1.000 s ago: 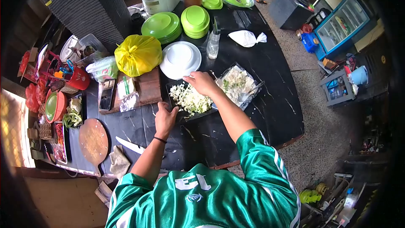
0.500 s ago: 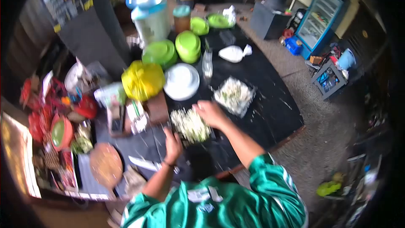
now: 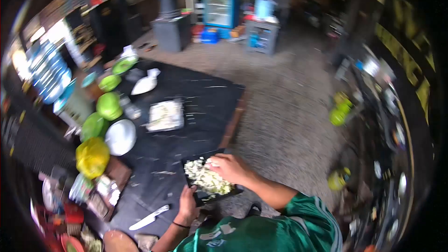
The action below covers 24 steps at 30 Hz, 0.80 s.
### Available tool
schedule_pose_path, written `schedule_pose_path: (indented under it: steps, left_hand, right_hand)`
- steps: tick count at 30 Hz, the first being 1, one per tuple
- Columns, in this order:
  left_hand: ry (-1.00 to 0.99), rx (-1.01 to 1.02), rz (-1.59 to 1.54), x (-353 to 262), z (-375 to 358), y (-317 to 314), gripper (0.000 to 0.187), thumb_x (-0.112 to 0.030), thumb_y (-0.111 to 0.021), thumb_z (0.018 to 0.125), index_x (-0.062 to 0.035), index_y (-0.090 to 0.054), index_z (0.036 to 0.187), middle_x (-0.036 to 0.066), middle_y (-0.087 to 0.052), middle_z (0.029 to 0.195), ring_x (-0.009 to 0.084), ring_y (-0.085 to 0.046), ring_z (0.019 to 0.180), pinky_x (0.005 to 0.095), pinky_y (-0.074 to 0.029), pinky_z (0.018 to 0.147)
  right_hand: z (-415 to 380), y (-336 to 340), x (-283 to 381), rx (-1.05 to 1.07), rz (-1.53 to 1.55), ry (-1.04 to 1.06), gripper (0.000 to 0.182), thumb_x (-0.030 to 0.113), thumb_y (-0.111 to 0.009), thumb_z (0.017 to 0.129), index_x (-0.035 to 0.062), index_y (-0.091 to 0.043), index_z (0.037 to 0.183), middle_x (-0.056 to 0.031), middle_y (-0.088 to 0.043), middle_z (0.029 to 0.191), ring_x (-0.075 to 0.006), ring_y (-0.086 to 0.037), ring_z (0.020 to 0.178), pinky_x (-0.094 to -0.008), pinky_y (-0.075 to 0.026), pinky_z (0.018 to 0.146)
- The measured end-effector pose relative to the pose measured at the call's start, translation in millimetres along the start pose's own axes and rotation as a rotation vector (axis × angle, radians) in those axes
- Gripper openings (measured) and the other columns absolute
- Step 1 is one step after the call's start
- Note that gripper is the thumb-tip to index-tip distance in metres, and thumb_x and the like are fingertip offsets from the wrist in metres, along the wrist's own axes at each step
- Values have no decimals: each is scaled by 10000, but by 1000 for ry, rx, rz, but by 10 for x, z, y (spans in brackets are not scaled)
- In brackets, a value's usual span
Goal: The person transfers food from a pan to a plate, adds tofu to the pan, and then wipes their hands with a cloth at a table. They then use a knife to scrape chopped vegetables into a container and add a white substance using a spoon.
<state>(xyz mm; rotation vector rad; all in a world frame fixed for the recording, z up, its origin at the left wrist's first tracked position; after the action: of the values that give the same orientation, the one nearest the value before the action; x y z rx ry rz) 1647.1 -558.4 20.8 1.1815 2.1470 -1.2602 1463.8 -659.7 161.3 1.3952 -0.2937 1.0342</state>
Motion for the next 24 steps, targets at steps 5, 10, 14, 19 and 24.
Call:
schedule_pose_path:
  steps: [5,10,14,19,24]
  left_hand:
    - [69,209,94,787,-44,-1464,323,-115,-502,977,-63,-607,1279,79,-694,1157,224,-703,1036,394,-581,919]
    - [271,370,249,2387,-182,-2942,239,-109,-551,966,-70,-618,1192,84,-709,1117,239,-724,971,399,-602,865]
    - [536,551,299,3873,-425,-4030,229,-129,-564,964,-41,-623,1167,100,-711,1080,261,-733,943,417,-613,849]
    - [805,811,464,4849,-1267,-5282,297,-146,-531,979,-22,-590,1242,115,-713,1114,277,-739,991,455,-612,918]
    - [1038,1003,658,5782,-1651,-5926,311,-176,-530,985,-39,-587,1259,106,-710,1150,267,-735,1003,466,-611,920]
  right_hand:
    - [-1344,1094,-617,-162,-152,-160,241,289,-658,1024,49,-682,1034,-139,-719,997,-386,-716,887,-486,-560,733]
    - [-3129,2429,-1359,-315,-236,-334,256,304,-635,1029,50,-612,1039,-178,-692,972,-409,-708,889,-511,-557,745]
    - [-4618,3100,-1942,-314,-428,-614,290,343,-588,1046,65,-597,1132,-187,-678,1075,-407,-700,998,-520,-567,818]
    - [-6062,4042,-1867,-464,-465,-937,261,292,-646,1004,81,-654,1157,-178,-672,1088,-393,-703,1013,-504,-574,853]
    - [-7142,4428,-1947,-580,-533,-1163,249,239,-680,940,85,-705,1134,-172,-694,1127,-367,-708,1072,-468,-598,878]
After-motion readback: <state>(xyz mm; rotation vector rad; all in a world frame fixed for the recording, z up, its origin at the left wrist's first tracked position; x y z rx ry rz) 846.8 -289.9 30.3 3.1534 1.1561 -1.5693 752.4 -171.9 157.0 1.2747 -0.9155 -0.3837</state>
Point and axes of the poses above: each hand's wrist, its own z-axis towards the middle knuckle, its own y-axis out of the back of the hand, x = y × z, the point moved 7 cm from there along z, towards the middle knuckle
